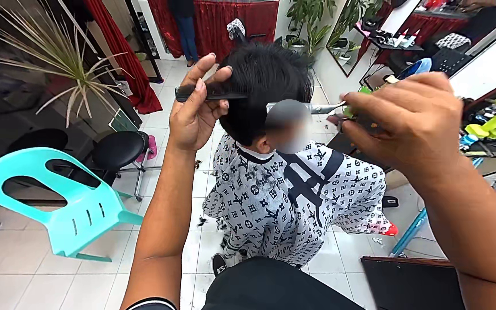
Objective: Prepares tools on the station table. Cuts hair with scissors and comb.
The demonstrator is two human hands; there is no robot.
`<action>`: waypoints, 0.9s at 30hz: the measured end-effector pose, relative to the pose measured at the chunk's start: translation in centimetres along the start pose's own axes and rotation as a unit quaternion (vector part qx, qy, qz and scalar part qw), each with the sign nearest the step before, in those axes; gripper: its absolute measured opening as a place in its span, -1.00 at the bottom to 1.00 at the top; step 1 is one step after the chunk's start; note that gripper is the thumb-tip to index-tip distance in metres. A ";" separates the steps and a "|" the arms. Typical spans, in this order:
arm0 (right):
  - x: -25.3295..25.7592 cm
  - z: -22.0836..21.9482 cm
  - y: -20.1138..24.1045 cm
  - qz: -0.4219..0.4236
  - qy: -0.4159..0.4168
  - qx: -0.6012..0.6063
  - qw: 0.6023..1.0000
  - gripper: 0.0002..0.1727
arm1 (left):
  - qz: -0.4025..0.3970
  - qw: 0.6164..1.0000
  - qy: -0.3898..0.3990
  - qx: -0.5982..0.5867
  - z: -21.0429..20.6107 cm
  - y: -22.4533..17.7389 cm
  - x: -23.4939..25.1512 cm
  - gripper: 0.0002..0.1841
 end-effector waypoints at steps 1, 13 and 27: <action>0.3 0.5 -0.5 -0.014 0.002 -0.021 1.000 -0.54 | -0.008 1.000 0.008 -0.002 -0.2 -0.5 0.2 -0.65; 2.7 0.7 0.8 0.005 -0.017 -0.068 0.998 -0.64 | -0.045 0.998 0.043 -0.014 -1.7 -2.6 0.4 -0.63; 2.6 0.2 1.1 0.006 -0.026 -0.013 1.000 -0.65 | -0.066 0.997 0.027 -0.029 -2.7 -4.4 0.3 -0.70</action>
Point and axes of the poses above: each hand's wrist, its own x-axis towards the middle knuckle, its own z-axis out of the back of the hand, y = z × x, the point moved 10 cm from there along x, towards the middle knuckle, and after that the axes turned 2 degrees about -y, right-handed, at the moved point
